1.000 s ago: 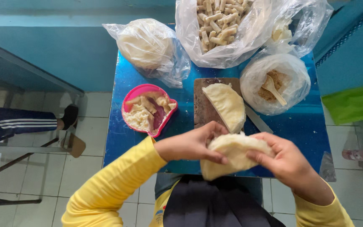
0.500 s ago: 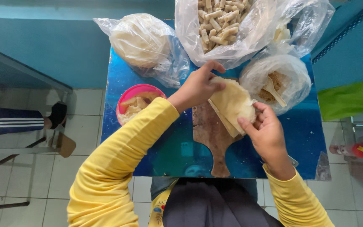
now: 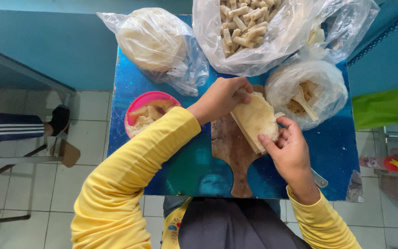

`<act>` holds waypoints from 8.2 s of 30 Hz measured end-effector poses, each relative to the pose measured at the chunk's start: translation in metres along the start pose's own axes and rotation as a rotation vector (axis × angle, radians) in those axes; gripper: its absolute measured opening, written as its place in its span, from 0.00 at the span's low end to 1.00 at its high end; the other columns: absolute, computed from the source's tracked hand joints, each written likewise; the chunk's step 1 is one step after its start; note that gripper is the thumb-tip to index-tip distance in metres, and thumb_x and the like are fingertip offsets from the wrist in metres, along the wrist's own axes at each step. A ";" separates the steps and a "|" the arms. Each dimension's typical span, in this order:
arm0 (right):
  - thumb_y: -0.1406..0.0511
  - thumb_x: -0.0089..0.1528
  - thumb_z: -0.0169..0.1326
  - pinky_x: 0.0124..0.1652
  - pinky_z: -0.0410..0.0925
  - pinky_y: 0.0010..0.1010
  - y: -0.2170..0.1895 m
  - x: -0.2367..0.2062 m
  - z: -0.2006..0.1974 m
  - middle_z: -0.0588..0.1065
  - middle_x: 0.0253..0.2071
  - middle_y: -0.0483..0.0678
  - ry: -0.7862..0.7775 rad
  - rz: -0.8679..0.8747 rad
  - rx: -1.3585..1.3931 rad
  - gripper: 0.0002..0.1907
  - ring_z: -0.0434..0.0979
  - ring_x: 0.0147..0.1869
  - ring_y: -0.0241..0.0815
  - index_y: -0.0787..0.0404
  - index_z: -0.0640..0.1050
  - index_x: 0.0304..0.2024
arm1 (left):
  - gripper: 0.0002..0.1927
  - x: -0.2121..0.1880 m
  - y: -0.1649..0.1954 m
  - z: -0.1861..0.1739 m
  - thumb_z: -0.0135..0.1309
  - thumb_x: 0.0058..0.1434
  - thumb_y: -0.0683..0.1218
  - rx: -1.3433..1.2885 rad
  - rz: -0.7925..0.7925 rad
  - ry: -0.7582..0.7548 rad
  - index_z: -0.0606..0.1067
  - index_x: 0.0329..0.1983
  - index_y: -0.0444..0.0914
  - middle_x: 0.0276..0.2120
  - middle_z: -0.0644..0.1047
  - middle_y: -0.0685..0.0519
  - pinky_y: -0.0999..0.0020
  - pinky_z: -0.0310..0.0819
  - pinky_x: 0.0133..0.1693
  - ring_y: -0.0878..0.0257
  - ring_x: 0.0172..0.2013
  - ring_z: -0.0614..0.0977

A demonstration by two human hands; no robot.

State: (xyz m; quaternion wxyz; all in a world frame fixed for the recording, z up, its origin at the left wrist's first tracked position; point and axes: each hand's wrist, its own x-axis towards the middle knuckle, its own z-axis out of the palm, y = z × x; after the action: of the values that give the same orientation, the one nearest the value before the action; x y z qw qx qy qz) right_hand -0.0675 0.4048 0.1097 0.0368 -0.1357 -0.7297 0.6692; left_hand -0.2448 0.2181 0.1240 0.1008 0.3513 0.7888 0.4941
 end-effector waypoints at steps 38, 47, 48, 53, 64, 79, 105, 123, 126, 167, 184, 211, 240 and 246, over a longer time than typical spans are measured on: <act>0.62 0.55 0.70 0.62 0.66 0.47 -0.043 -0.017 0.010 0.65 0.66 0.67 -0.035 -0.604 -0.530 0.62 0.70 0.67 0.67 0.66 0.42 0.77 | 0.31 -0.038 0.091 -0.007 0.66 0.51 0.59 -0.126 -0.456 -0.125 0.79 0.48 0.31 0.39 0.84 0.47 0.67 0.79 0.42 0.62 0.40 0.85; 0.77 0.55 0.60 0.60 0.68 0.46 -0.107 0.048 -0.017 0.71 0.62 0.55 -0.394 -0.911 -0.907 0.54 0.73 0.63 0.58 0.52 0.50 0.79 | 0.31 -0.075 0.101 0.012 0.63 0.60 0.52 -0.822 -0.599 0.359 0.67 0.61 0.33 0.49 0.78 0.50 0.68 0.76 0.50 0.64 0.50 0.80; 0.74 0.58 0.61 0.57 0.68 0.46 -0.117 0.056 -0.017 0.72 0.59 0.53 -0.416 -0.947 -0.954 0.53 0.74 0.60 0.56 0.51 0.50 0.80 | 0.31 -0.073 0.104 0.017 0.63 0.60 0.52 -0.864 -0.593 0.401 0.67 0.61 0.34 0.50 0.77 0.51 0.68 0.75 0.50 0.64 0.50 0.80; 0.63 0.52 0.64 0.48 0.67 0.43 -0.113 0.023 -0.037 0.74 0.52 0.57 -0.104 -1.073 -0.828 0.41 0.74 0.50 0.55 0.59 0.61 0.65 | 0.29 -0.069 0.131 0.008 0.61 0.60 0.53 -0.948 -0.654 0.405 0.68 0.60 0.37 0.49 0.77 0.52 0.65 0.75 0.47 0.64 0.47 0.79; 0.30 0.48 0.52 0.69 0.60 0.43 -0.028 -0.023 0.025 0.67 0.71 0.45 -0.752 0.132 0.954 0.61 0.65 0.75 0.43 0.54 0.56 0.75 | 0.26 -0.059 0.156 0.014 0.59 0.70 0.54 -0.992 -0.480 0.268 0.73 0.62 0.33 0.50 0.77 0.49 0.67 0.72 0.46 0.63 0.46 0.77; 0.61 0.63 0.60 0.54 0.74 0.36 -0.012 0.076 0.027 0.80 0.50 0.47 -0.387 0.341 0.502 0.21 0.81 0.54 0.40 0.64 0.75 0.55 | 0.22 -0.114 0.083 0.030 0.49 0.66 0.57 -0.965 -1.075 0.345 0.68 0.60 0.46 0.54 0.75 0.57 0.54 0.75 0.53 0.62 0.55 0.76; 0.52 0.52 0.65 0.41 0.71 0.41 -0.065 -0.048 -0.085 0.79 0.37 0.50 -0.083 -0.189 -1.099 0.25 0.78 0.43 0.52 0.61 0.80 0.43 | 0.46 -0.145 0.078 0.065 0.54 0.64 0.64 0.820 -0.029 0.050 0.54 0.77 0.37 0.76 0.53 0.39 0.28 0.35 0.68 0.37 0.76 0.49; 0.62 0.65 0.56 0.30 0.70 0.32 0.000 -0.127 -0.125 0.74 0.27 0.51 -0.073 0.337 -0.742 0.13 0.74 0.27 0.47 0.58 0.78 0.52 | 0.36 -0.116 0.113 -0.030 0.60 0.65 0.53 0.790 0.078 -0.042 0.63 0.74 0.40 0.76 0.57 0.42 0.23 0.39 0.68 0.40 0.77 0.50; 0.62 0.63 0.57 0.29 0.70 0.31 -0.012 -0.111 -0.080 0.76 0.28 0.50 -0.076 0.029 -0.627 0.16 0.77 0.27 0.44 0.59 0.75 0.52 | 0.39 -0.107 0.120 -0.038 0.63 0.58 0.53 0.874 0.133 -0.113 0.65 0.72 0.41 0.75 0.58 0.44 0.19 0.36 0.65 0.41 0.76 0.47; 0.58 0.65 0.53 0.21 0.69 0.36 -0.052 -0.040 0.001 0.73 0.24 0.49 -0.155 -0.447 -1.206 0.14 0.77 0.22 0.49 0.60 0.74 0.48 | 0.54 -0.032 0.081 -0.019 0.69 0.31 0.56 0.909 0.282 -0.600 0.69 0.67 0.43 0.67 0.67 0.55 0.18 0.28 0.64 0.50 0.74 0.49; 0.56 0.66 0.51 0.16 0.69 0.37 -0.070 -0.025 0.011 0.72 0.17 0.47 -0.264 -0.364 -1.305 0.11 0.77 0.17 0.48 0.55 0.72 0.34 | 0.36 -0.036 0.080 -0.007 0.58 0.55 0.49 1.082 0.305 -0.525 0.68 0.69 0.44 0.67 0.68 0.55 0.17 0.30 0.64 0.46 0.74 0.54; 0.54 0.65 0.50 0.15 0.69 0.38 -0.055 -0.033 0.006 0.72 0.14 0.49 -0.233 -0.339 -1.344 0.12 0.77 0.16 0.49 0.53 0.70 0.35 | 0.58 -0.027 0.079 -0.015 0.70 0.33 0.57 1.009 0.252 -0.703 0.64 0.71 0.44 0.68 0.66 0.58 0.14 0.29 0.60 0.46 0.74 0.49; 0.54 0.66 0.49 0.15 0.70 0.39 -0.031 -0.035 -0.002 0.72 0.15 0.49 -0.218 -0.386 -1.339 0.12 0.78 0.15 0.49 0.53 0.71 0.36 | 0.56 -0.032 0.086 -0.014 0.70 0.36 0.53 0.986 0.188 -0.620 0.63 0.72 0.46 0.69 0.64 0.59 0.14 0.29 0.61 0.48 0.74 0.51; 0.55 0.67 0.49 0.15 0.69 0.37 -0.022 -0.018 0.021 0.73 0.16 0.49 -0.219 -0.389 -1.295 0.12 0.78 0.17 0.48 0.53 0.70 0.35 | 0.55 -0.031 0.081 -0.011 0.68 0.35 0.53 1.003 0.209 -0.651 0.63 0.72 0.45 0.69 0.64 0.58 0.15 0.29 0.60 0.47 0.74 0.51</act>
State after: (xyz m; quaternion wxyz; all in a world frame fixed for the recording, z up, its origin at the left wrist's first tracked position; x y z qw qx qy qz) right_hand -0.0587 0.3791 0.1312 -0.0060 0.0716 -0.9934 0.0891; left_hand -0.1903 0.2114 0.1925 0.1101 0.5646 0.8155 -0.0636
